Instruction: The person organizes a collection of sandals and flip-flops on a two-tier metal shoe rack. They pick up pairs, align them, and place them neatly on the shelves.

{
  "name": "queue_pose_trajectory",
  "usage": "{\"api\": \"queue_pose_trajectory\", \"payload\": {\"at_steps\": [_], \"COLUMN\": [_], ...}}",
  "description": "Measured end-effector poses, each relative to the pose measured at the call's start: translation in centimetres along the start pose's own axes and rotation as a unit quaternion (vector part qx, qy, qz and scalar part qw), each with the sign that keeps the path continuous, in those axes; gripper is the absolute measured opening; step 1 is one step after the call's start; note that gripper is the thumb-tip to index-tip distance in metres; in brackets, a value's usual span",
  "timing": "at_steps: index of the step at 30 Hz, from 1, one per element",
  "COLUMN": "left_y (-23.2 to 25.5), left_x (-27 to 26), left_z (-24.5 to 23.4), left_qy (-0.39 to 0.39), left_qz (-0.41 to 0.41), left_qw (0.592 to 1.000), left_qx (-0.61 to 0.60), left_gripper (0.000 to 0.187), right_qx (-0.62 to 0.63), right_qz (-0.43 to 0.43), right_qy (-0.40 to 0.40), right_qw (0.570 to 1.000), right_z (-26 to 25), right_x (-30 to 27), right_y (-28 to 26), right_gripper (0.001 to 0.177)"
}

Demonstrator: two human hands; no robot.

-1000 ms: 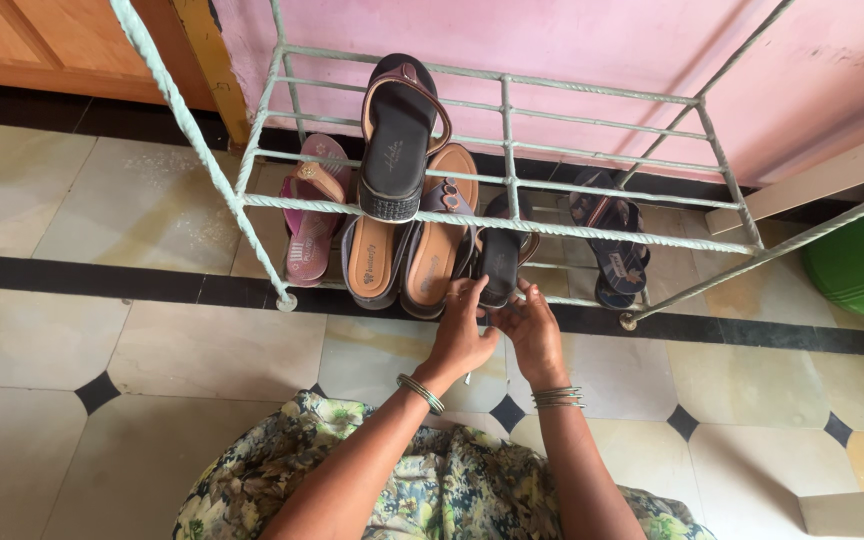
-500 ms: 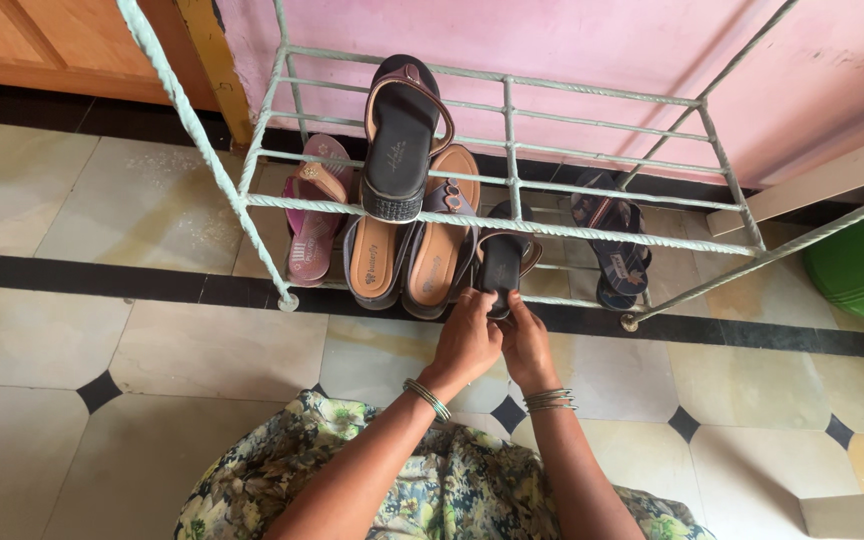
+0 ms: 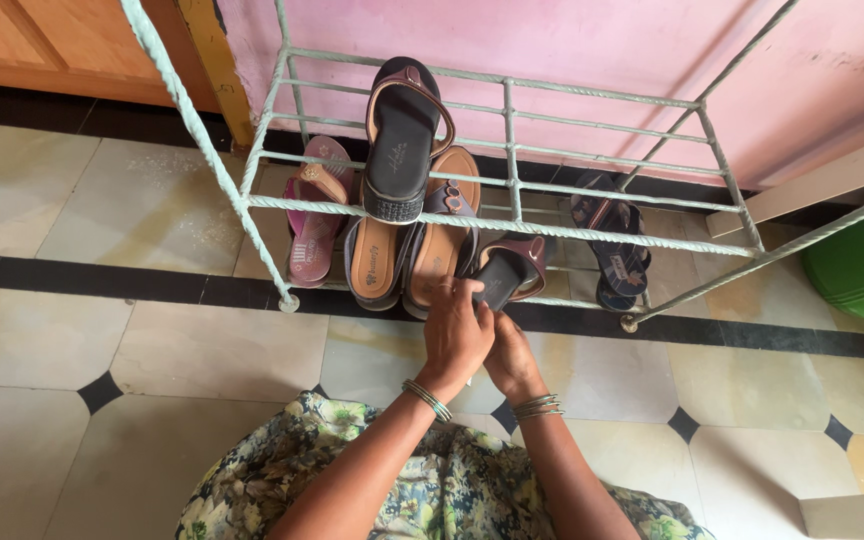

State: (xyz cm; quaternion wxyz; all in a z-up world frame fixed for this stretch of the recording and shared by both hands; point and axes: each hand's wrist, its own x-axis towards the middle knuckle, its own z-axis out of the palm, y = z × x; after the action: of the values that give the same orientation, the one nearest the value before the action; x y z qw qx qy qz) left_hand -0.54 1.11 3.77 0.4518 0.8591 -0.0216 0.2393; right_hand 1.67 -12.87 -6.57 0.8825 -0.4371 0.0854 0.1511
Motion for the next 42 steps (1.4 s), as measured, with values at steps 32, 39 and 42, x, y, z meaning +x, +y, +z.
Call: {"api": "queue_pose_trajectory", "payload": {"at_steps": [32, 39, 42], "left_y": [3.7, 6.0, 5.4], "left_x": [4.1, 5.7, 6.2], "left_z": [-11.2, -18.7, -20.6], "left_qy": [-0.270, -0.240, -0.098], "left_qz": [-0.008, -0.017, 0.039], "left_qw": [0.962, 0.941, 0.911], "left_qx": [-0.048, -0.239, -0.398], "left_gripper": [0.077, 0.058, 0.047], "right_qx": [-0.019, -0.218, -0.333], "right_qz": [-0.172, -0.229, -0.269], "right_qy": [-0.129, -0.074, -0.056], "right_qw": [0.976, 0.946, 0.902], "right_z": [5.5, 11.1, 14.1], "right_x": [-5.7, -9.7, -8.9], "right_y": [0.8, -1.3, -3.7], "right_gripper": [0.039, 0.054, 0.041]}}
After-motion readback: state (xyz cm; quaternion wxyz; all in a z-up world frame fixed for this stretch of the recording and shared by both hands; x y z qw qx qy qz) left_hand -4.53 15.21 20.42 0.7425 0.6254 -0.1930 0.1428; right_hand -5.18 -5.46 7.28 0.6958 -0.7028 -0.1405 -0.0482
